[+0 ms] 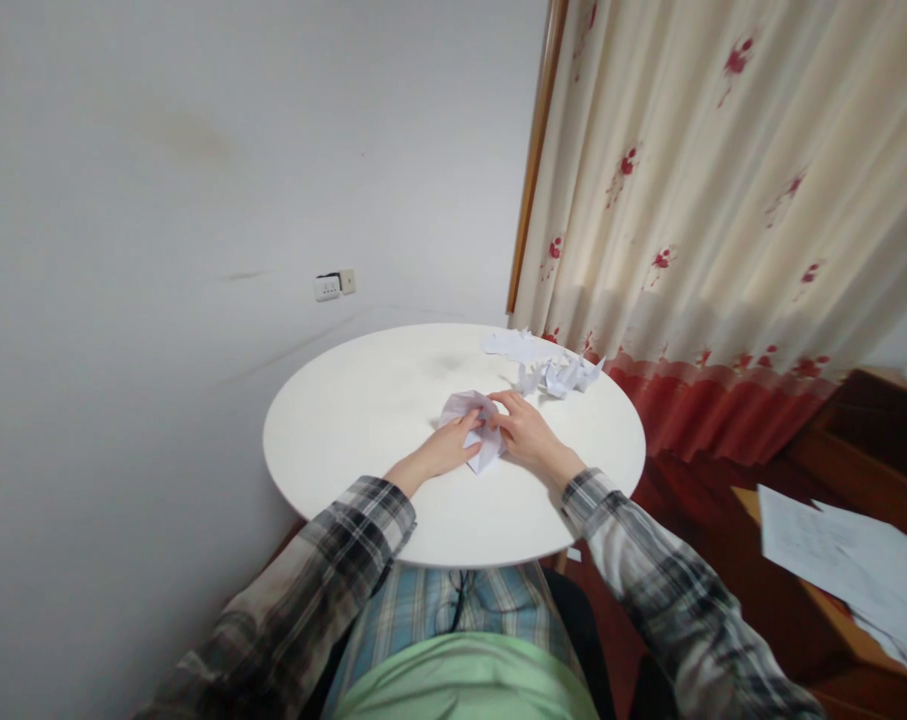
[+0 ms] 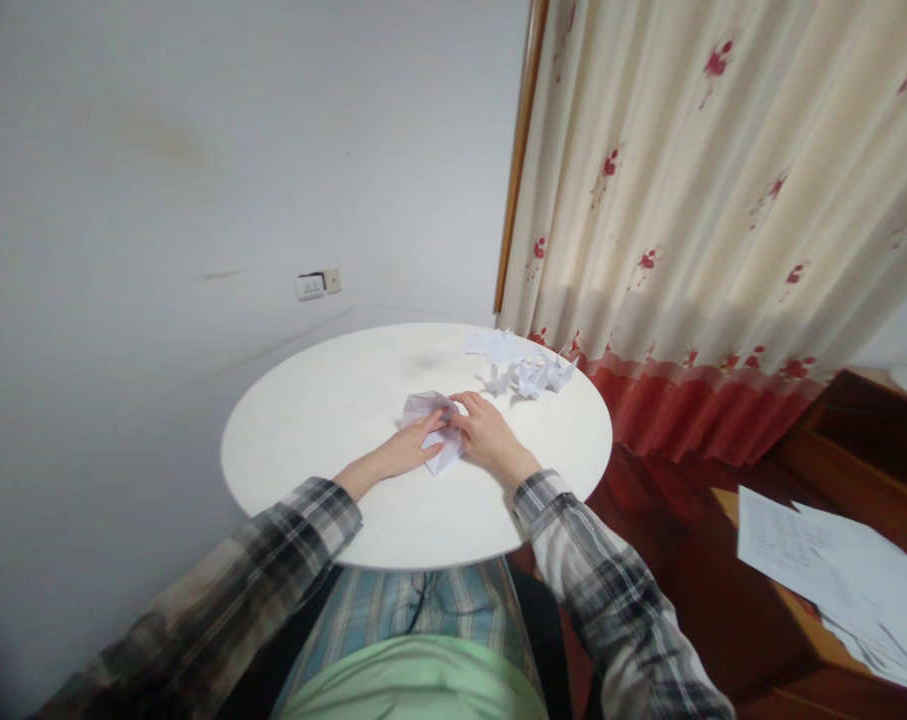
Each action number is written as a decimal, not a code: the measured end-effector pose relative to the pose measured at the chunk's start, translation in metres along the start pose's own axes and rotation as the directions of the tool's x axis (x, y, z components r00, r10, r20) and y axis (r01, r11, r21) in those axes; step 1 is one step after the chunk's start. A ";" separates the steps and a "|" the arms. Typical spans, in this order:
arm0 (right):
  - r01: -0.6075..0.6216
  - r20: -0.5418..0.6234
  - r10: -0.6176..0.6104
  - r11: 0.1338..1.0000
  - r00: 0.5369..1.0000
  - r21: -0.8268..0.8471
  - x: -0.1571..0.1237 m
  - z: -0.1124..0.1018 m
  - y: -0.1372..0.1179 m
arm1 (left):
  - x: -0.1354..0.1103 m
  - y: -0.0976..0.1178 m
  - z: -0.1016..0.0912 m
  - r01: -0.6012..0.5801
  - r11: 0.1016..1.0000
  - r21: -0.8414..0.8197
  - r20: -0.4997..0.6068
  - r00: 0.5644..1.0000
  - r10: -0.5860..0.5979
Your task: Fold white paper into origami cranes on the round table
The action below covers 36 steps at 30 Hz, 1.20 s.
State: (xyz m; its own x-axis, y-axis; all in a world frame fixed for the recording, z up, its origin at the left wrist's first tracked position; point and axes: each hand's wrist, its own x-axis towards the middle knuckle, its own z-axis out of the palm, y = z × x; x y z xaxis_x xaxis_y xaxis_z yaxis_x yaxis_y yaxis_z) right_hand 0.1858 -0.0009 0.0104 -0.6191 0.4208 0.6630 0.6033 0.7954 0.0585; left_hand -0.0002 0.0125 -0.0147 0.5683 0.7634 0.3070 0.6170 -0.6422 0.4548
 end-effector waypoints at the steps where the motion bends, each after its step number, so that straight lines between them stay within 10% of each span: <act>1: 0.001 0.007 -0.001 1.000 1.000 -0.001 0.000 0.001 0.001 | 0.000 -0.001 0.000 -0.001 1.000 0.009 0.000 1.000 0.001; 36: -0.036 0.052 0.038 0.999 0.998 -0.040 -0.006 0.011 0.002 | 0.001 -0.003 0.001 0.016 1.000 -0.009 0.076 0.997 -0.015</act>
State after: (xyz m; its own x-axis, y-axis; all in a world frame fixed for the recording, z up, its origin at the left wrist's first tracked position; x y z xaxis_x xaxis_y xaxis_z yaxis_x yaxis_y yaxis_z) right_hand 0.1848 0.0031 -0.0020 -0.6211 0.4728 0.6250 0.6448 0.7616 0.0646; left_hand -0.0009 0.0152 -0.0170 0.5983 0.7658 0.2358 0.6211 -0.6291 0.4674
